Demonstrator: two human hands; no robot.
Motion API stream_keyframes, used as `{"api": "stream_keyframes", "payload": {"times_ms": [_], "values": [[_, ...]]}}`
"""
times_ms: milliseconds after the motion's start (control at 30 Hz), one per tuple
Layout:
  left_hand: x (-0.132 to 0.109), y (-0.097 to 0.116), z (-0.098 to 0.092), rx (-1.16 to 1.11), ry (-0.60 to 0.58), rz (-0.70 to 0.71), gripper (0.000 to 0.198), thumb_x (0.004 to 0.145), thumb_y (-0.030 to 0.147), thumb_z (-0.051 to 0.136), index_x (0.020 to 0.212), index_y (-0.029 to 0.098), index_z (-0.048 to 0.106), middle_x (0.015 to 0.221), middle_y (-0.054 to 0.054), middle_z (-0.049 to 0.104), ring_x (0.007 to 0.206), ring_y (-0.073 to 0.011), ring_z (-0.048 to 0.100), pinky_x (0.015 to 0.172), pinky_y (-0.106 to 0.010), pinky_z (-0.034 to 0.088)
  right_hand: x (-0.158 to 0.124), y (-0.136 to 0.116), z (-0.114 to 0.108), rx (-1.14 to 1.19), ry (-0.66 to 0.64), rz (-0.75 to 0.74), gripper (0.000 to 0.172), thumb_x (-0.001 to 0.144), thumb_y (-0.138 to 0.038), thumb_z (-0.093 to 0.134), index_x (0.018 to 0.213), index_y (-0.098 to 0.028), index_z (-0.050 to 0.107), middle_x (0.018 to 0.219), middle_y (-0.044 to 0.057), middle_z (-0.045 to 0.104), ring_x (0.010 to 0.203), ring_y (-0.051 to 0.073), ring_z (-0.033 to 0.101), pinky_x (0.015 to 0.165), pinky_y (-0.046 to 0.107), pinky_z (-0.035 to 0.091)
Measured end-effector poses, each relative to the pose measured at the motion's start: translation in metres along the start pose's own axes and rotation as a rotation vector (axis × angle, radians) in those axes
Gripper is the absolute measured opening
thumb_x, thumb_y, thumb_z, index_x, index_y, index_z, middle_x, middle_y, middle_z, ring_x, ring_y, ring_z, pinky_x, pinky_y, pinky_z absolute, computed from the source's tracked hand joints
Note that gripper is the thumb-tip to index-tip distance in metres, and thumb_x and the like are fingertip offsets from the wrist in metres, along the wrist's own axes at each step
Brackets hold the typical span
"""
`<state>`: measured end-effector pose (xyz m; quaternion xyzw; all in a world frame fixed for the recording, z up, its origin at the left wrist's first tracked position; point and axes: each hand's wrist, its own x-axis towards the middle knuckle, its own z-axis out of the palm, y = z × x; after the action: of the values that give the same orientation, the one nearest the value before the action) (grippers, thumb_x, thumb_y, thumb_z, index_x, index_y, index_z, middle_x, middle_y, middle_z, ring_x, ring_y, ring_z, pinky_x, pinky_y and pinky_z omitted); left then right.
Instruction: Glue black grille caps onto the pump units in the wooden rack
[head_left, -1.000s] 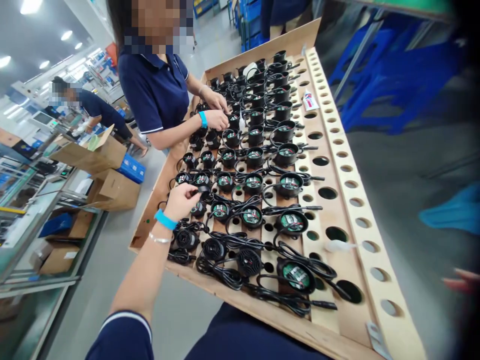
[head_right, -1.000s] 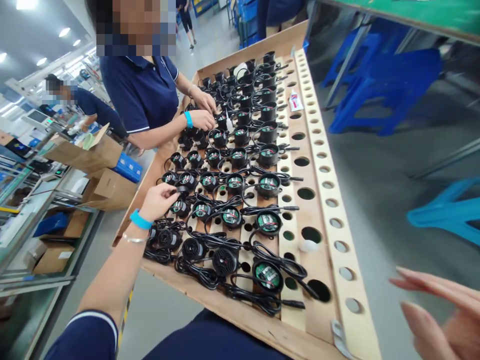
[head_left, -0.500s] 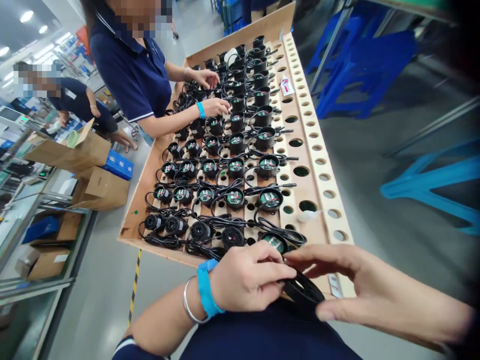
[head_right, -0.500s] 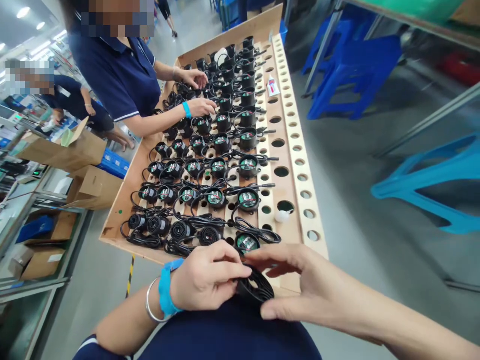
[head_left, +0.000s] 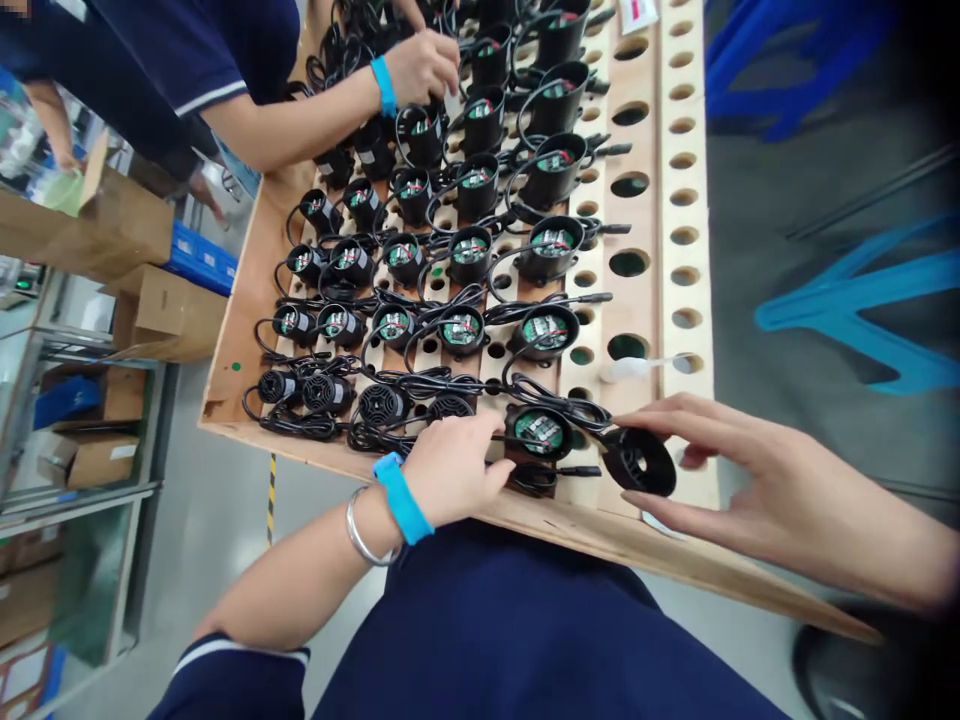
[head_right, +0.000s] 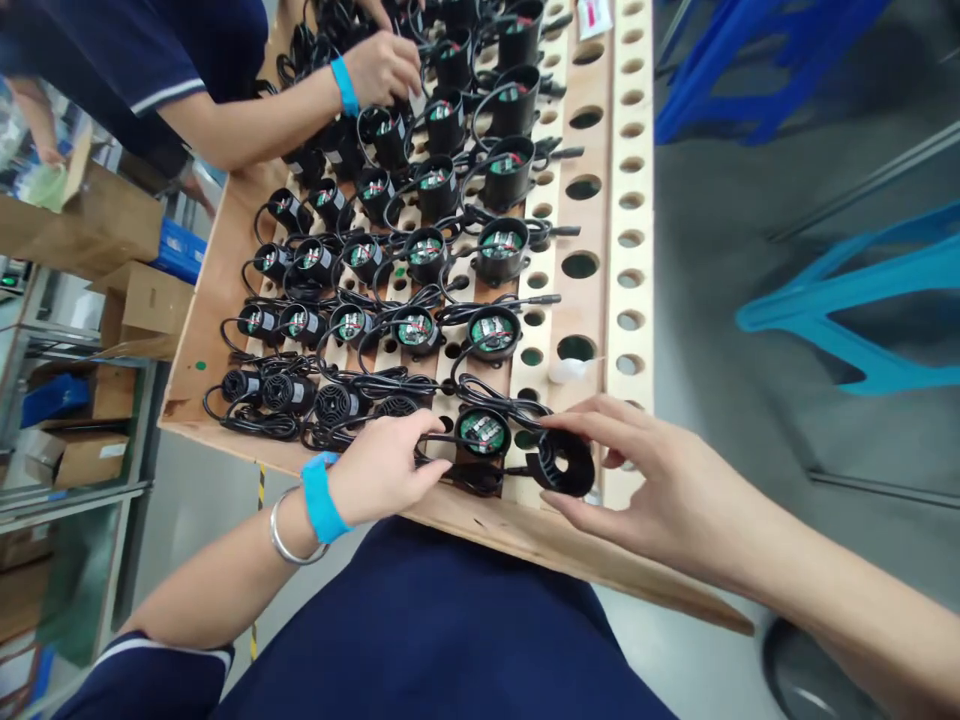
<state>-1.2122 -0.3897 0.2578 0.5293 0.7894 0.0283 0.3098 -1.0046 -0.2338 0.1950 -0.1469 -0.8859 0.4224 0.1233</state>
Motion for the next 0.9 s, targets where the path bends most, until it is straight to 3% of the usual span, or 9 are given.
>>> {"api": "stream_keyframes", "payload": {"times_ms": [100,233,400,667,800,900], "values": [[0.007,-0.001,0.003,0.077,-0.026,0.002,0.013,0.084,0.019,0.057,0.097,0.02,0.06,0.088,-0.003,0.071,0.081,-0.0234,0.067,0.071,-0.034,0.051,0.004,-0.003,0.008,-0.135,0.042,-0.091,0.037,0.084,-0.043,0.061,0.114,-0.023,0.056,0.102,0.006,0.062,0.071,0.016,0.064,0.059,0.03,0.055],[0.007,-0.004,0.006,0.091,0.053,0.175,0.008,0.088,0.018,0.052,0.089,0.02,0.06,0.086,-0.003,0.068,0.081,-0.0198,0.06,0.072,-0.031,0.048,0.011,-0.004,0.018,-0.271,0.046,-0.102,0.039,0.088,-0.047,0.052,0.113,-0.017,0.058,0.095,0.007,0.062,0.057,0.018,0.062,0.049,0.035,0.052],[0.011,-0.004,0.003,0.132,0.117,0.294,0.011,0.091,0.022,0.052,0.085,0.018,0.06,0.082,-0.004,0.063,0.081,-0.0201,0.054,0.073,-0.033,0.046,0.014,0.001,0.025,-0.152,-0.004,-0.005,0.04,0.087,-0.048,0.054,0.112,-0.017,0.059,0.103,0.009,0.061,0.062,0.017,0.063,0.055,0.034,0.055],[0.028,-0.004,-0.005,-0.098,0.096,0.194,0.013,0.088,0.016,0.054,0.096,0.017,0.064,0.089,-0.002,0.06,0.065,-0.0124,0.055,0.061,-0.026,0.046,0.007,0.006,0.03,-0.02,0.034,0.023,0.039,0.086,-0.045,0.055,0.117,-0.022,0.056,0.115,0.009,0.059,0.08,0.018,0.065,0.064,0.033,0.056],[0.034,-0.009,-0.004,-0.031,0.072,0.213,0.017,0.089,0.015,0.052,0.092,0.017,0.068,0.091,-0.004,0.061,0.08,-0.0163,0.06,0.073,-0.029,0.05,0.005,0.004,0.033,-0.017,0.058,0.029,0.037,0.087,-0.044,0.053,0.118,-0.023,0.055,0.116,0.008,0.06,0.083,0.019,0.066,0.063,0.033,0.057],[0.04,-0.008,-0.006,0.036,0.04,0.193,0.016,0.089,0.016,0.054,0.087,0.017,0.069,0.081,-0.004,0.061,0.076,-0.0171,0.059,0.072,-0.03,0.049,0.008,-0.003,0.032,-0.047,0.097,0.043,0.039,0.09,-0.049,0.048,0.118,-0.022,0.055,0.111,0.008,0.062,0.077,0.019,0.067,0.06,0.034,0.056]]}}
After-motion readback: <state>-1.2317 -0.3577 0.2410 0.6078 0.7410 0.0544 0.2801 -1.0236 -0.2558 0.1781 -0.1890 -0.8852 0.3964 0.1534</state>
